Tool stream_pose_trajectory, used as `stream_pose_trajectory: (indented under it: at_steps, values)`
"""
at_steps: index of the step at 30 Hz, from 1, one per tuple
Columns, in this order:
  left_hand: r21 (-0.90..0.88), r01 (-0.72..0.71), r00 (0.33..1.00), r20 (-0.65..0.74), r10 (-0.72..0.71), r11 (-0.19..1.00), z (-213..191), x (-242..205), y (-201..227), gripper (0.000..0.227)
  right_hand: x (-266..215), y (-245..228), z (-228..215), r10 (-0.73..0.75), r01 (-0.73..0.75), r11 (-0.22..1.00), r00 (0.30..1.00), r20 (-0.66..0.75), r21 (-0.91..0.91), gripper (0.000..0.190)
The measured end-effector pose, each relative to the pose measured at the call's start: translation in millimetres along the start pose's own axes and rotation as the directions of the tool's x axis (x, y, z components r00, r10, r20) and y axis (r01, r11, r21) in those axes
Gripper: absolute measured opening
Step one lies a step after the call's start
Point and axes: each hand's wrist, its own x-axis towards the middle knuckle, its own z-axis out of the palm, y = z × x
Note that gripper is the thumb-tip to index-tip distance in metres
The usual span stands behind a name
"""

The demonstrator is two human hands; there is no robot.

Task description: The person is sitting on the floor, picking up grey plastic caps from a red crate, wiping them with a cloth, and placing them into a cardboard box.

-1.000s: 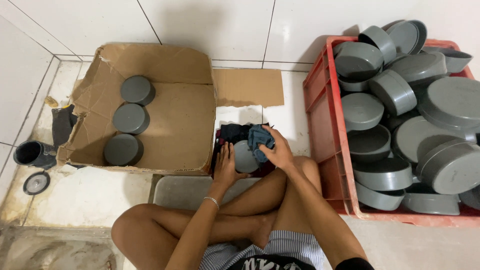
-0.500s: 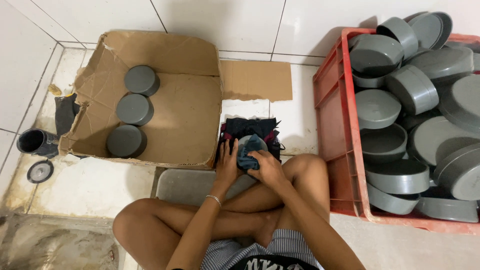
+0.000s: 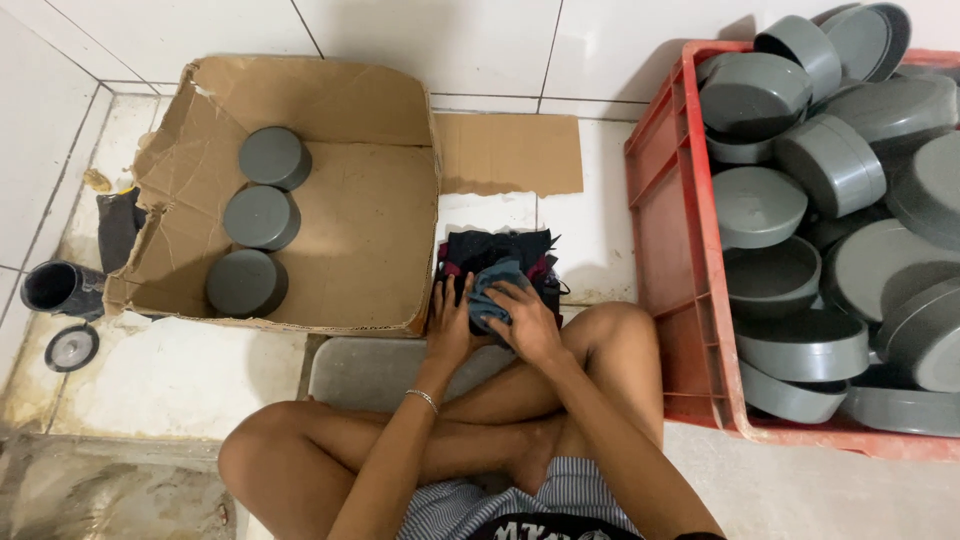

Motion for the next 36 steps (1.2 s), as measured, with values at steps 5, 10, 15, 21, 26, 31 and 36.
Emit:
stream_pose_trajectory:
  at_steps: [5, 10, 15, 21, 26, 31, 36]
  values:
    - [0.043, -0.027, 0.999, -0.022, 0.028, 0.999, 5, 2, -7, 0.113, -31, 19, 11, 0.013, -0.012, 0.999, 1.000, 0.025, -0.052, 0.038]
    - [-0.081, -0.007, 1.000, 0.004, 0.007, 0.997, -13, -3, 6, 0.124, -10, 39, -5, 0.281, -0.259, 0.934, 0.958, 0.058, -0.246, 0.042]
    - [-0.001, -0.001, 1.000, 0.024, 0.001, 1.000, -9, 1, 3, 0.120, 11, 31, 16, 0.079, -0.093, 0.980, 0.993, -0.088, -0.174, 0.044]
    - [0.042, -0.008, 1.000, 0.024, 0.007, 0.999, 31, 14, -33, 0.113, -18, 9, 31, 0.033, -0.033, 0.999, 0.999, 0.020, -0.028, 0.040]
    - [-0.068, 0.013, 0.999, 0.032, -0.011, 0.998, -7, 1, -1, 0.116, -27, 40, 13, 0.143, -0.135, 0.973, 0.989, 0.034, -0.188, 0.040]
    - [-0.076, 0.031, 0.999, 0.040, -0.028, 0.997, -7, -1, 3, 0.127, 2, 68, 12, 0.167, -0.178, 0.969, 0.983, -0.079, -0.172, 0.037]
    - [-0.087, 0.029, 1.000, 0.013, -0.028, 0.996, -6, -1, 2, 0.124, 19, 40, 32, -0.087, 0.087, 0.996, 0.985, -0.151, -0.005, 0.037]
